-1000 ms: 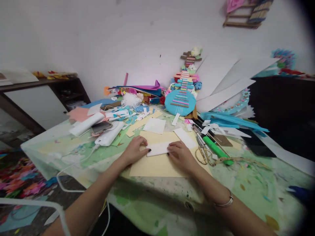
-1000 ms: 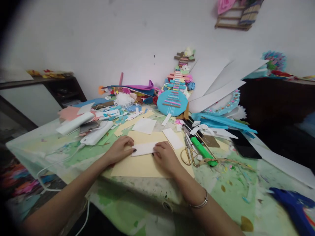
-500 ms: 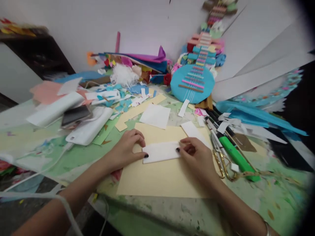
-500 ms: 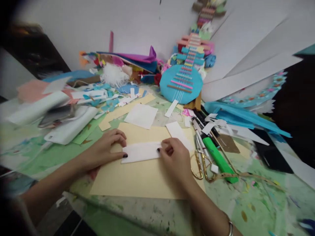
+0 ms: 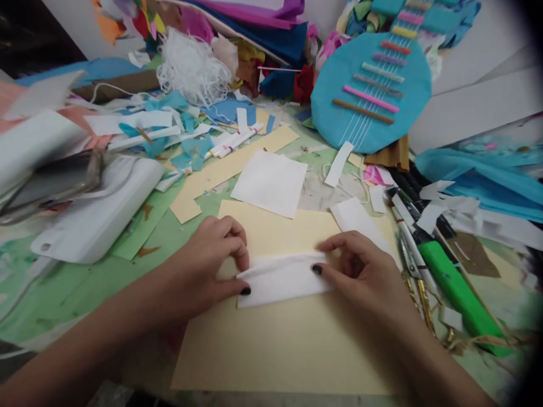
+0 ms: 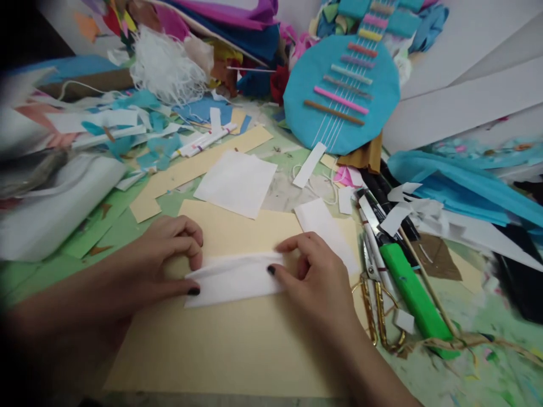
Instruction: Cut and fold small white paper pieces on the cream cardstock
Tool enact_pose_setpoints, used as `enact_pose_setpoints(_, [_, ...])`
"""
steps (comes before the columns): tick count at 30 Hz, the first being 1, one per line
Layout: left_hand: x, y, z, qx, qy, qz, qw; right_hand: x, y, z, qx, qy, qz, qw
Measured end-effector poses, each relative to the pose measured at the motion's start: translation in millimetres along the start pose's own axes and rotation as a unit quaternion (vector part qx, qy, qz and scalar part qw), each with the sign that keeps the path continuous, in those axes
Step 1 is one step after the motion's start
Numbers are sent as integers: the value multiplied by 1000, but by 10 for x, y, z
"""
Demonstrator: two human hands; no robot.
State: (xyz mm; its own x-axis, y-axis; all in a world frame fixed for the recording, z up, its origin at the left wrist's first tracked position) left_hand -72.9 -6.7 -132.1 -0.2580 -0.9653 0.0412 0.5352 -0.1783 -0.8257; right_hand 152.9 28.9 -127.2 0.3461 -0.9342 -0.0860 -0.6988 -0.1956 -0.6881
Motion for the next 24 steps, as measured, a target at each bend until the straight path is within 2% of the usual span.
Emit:
enact_pose_setpoints(6, [-49, 14, 49, 13, 13, -9, 1000, -13, 14, 14, -14, 3, -24, 1000])
enact_pose_setpoints(19, [-71, -26, 76, 13, 14, -6, 1000, -14, 5, 38, -27, 7, -5, 1000])
enact_pose_setpoints(24, [-84, -30, 106, 10, 19, 17, 1000, -17, -6, 23, -16, 1, 0, 1000])
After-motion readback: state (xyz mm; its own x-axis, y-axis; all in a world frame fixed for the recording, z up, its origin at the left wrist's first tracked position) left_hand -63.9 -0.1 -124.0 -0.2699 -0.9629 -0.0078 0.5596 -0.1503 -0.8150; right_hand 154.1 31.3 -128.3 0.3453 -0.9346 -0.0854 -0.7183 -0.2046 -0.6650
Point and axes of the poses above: each hand's wrist, its own x-axis away from the middle knuckle, its own y-axis out of the palm, z = x × y, the point moved 6 cm from there along -x, towards the middle knuckle, and after that the axes turned 6 degrees about -y, right-handed, at the moved point
